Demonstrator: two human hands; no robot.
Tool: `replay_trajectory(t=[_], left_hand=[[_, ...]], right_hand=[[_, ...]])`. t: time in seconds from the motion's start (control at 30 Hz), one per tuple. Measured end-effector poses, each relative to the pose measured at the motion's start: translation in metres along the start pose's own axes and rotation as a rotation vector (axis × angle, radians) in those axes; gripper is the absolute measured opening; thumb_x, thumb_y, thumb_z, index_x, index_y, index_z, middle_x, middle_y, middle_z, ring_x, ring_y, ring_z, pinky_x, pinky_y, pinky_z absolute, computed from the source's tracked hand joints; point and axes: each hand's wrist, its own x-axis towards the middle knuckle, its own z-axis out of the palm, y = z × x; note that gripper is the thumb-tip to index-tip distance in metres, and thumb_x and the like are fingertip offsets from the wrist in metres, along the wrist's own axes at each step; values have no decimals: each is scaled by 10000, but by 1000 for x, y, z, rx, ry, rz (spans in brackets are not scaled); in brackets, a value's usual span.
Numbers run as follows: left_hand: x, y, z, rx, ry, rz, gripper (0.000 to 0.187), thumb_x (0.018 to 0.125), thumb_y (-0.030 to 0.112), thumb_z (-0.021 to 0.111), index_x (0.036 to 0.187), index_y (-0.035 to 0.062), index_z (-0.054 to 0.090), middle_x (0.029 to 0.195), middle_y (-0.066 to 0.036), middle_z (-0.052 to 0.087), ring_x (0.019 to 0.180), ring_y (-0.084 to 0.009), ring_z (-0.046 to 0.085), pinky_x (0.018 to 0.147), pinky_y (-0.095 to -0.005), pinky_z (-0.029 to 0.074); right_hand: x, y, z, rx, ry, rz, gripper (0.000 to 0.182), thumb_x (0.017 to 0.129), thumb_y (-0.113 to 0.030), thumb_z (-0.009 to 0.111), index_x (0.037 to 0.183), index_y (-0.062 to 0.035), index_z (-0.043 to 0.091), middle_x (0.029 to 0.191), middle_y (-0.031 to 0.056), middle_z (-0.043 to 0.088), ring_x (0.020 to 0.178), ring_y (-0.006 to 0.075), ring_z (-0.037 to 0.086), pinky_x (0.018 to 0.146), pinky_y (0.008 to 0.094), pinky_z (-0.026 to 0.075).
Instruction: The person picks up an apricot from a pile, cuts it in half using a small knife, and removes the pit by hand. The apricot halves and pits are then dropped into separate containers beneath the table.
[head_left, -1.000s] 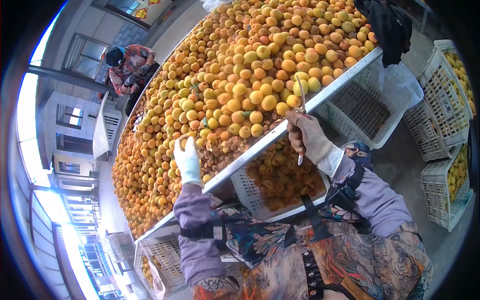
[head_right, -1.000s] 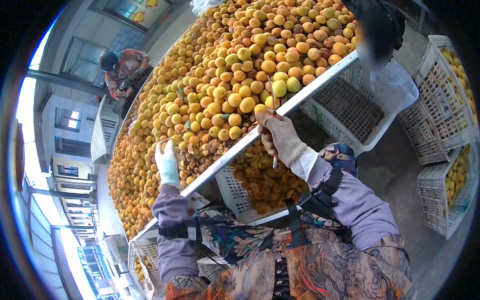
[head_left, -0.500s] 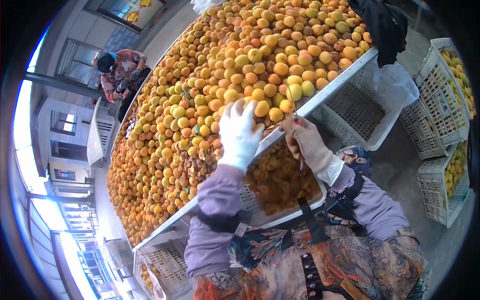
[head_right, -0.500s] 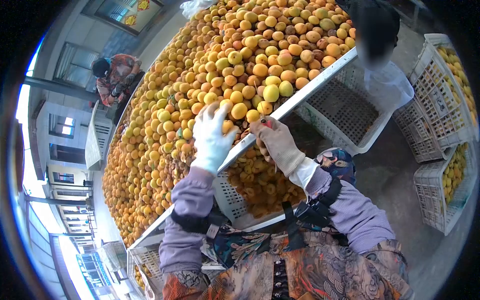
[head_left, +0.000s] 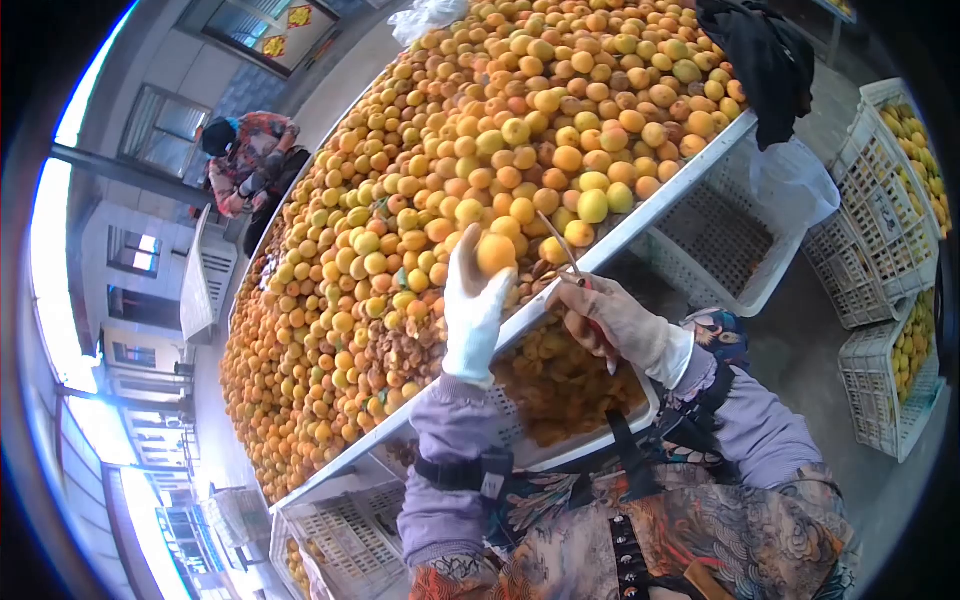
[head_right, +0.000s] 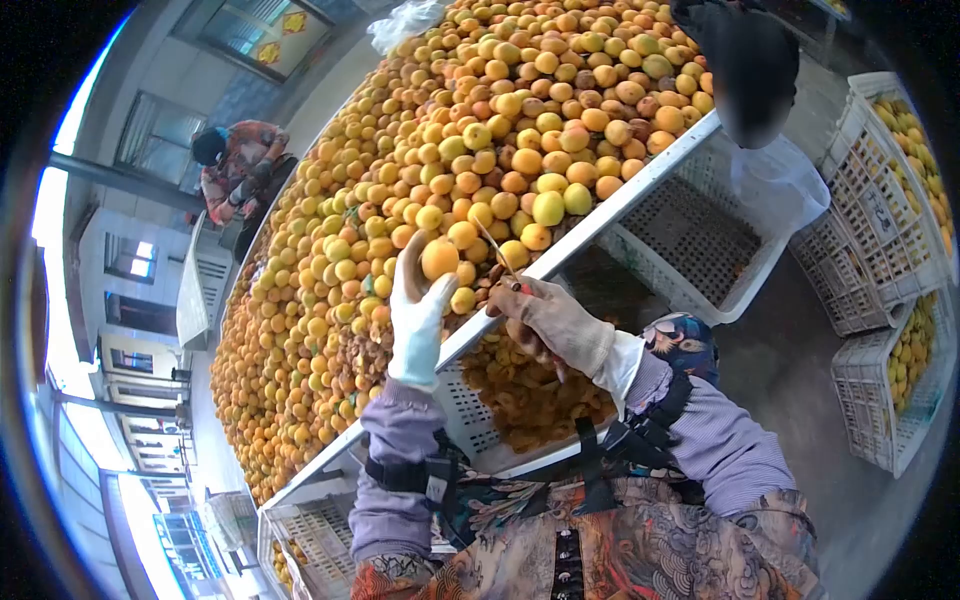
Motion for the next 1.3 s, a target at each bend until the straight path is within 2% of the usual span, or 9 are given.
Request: replay_trajectory(t=[0.1, 0.17, 0.27, 0.53, 0.73, 0.97, 1.07, 1.13, 1.3], left_hand=[[-42, -7, -16, -457, -29, -109, 516, 893, 67, 526, 1365, 40, 320, 1223, -125, 463, 1109, -217, 501, 960, -338, 435], [-66, -15, -20, -608, 5, -139, 546, 875, 94, 550, 1368, 60, 317, 1199, -115, 483, 1084, -237, 517, 984, -379, 400], [-94, -9, -20, -620, 57, -147, 590, 851, 112, 580, 1374, 65, 312, 1216, -106, 474, 1084, -240, 513, 995, -389, 379], [-135, -13, -19, -540, 36, -120, 675, 790, 54, 644, 1373, 37, 304, 1244, -105, 448, 1103, -210, 499, 949, -313, 406], [-150, -16, -18, -623, 43, -116, 627, 823, 52, 612, 1369, 37, 306, 1290, -126, 437, 1145, -222, 485, 993, -336, 385], [-157, -12, -20, -676, 89, -141, 604, 847, 65, 591, 1373, 18, 299, 1293, -145, 442, 1159, -234, 489, 1010, -340, 383], [-157, -8, -17, -667, 107, -134, 605, 851, 67, 587, 1378, 6, 294, 1279, -150, 452, 1150, -238, 500, 1002, -334, 395], [-160, -10, -13, -679, 115, -132, 613, 861, 106, 598, 1378, -4, 285, 1272, -151, 459, 1144, -248, 508, 984, -351, 416], [-164, -18, -2, -681, 151, -220, 548, 920, 193, 541, 1378, 14, 299, 1250, -144, 470, 1114, -235, 529, 947, -339, 441]], right_hand=[[5, 14, 3, -130, -126, -51, 340, 885, -454, 562, 968, -126, 524, 606, -58, 438, 430, 19, 374, 344, 168, 296], [5, 24, 8, -176, -151, -12, 358, 891, -489, 528, 983, -143, 519, 620, -58, 453, 437, 25, 392, 353, 168, 312], [-7, 33, 23, -341, -221, -11, 436, 904, -549, 436, 955, -128, 538, 620, -49, 476, 448, 36, 429, 372, 169, 352], [-33, 54, 45, -361, -260, 222, 459, 894, -561, 449, 896, -114, 554, 574, -43, 470, 396, 40, 404, 322, 174, 327], [-42, 69, 53, -418, -142, 210, 442, 893, -553, 465, 871, -118, 544, 542, -41, 450, 388, 40, 416, 323, 164, 324], [-48, 78, 60, -414, -167, 130, 447, 891, -559, 464, 847, -119, 529, 540, -35, 434, 391, 41, 409, 322, 182, 325], [-44, 81, 56, -461, -160, 162, 437, 903, -520, 481, 867, -89, 544, 593, -34, 469, 499, 45, 451, 429, 198, 386], [-41, 98, 53, -476, -146, -55, 433, 919, -474, 489, 890, -47, 556, 698, -31, 515, 657, 51, 472, 588, 209, 416], [-32, 131, 47, -399, -92, -219, 450, 927, -454, 484, 957, -14, 572, 846, -14, 564, 798, 56, 485, 720, 225, 422]])
